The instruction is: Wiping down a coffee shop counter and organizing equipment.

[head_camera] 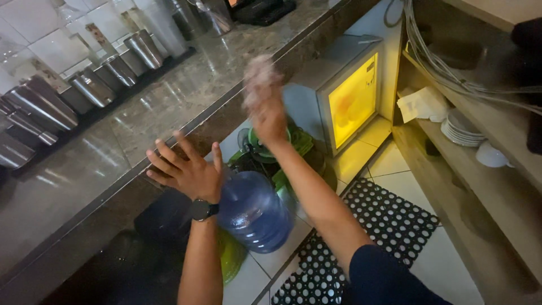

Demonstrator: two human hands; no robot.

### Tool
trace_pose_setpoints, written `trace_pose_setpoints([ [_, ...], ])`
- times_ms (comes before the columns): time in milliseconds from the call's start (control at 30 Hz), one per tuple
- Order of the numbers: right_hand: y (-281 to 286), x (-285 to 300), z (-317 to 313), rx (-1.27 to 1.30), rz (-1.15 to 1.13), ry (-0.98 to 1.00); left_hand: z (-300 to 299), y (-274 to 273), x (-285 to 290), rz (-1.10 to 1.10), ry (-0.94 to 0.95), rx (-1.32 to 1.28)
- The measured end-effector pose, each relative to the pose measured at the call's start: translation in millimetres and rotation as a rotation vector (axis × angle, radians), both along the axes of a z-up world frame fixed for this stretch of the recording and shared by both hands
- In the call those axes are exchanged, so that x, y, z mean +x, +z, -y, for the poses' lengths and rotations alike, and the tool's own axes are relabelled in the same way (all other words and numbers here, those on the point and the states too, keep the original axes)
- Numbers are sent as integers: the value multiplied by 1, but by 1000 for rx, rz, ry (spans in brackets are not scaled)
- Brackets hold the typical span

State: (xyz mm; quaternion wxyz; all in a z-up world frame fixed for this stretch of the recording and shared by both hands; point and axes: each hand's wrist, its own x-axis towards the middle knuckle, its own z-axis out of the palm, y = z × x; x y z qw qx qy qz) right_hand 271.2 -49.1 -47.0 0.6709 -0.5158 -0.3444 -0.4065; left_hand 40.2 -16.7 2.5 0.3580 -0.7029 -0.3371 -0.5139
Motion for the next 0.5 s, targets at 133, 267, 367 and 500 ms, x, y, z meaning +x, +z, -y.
trace_pose_setpoints([
  [133,-24,19,-18,-236,245,24,-5,-4,-1,-16,-12,38],
  [267,16,56,16,-147,-139,-149,7,-2,-10,-104,-6,-209],
  [367,52,-12,46,-67,110,408,-2,-7,-7,-85,22,-188],
  [500,12,31,21,-458,780,-182,-6,-11,-8,-122,38,-231],
])
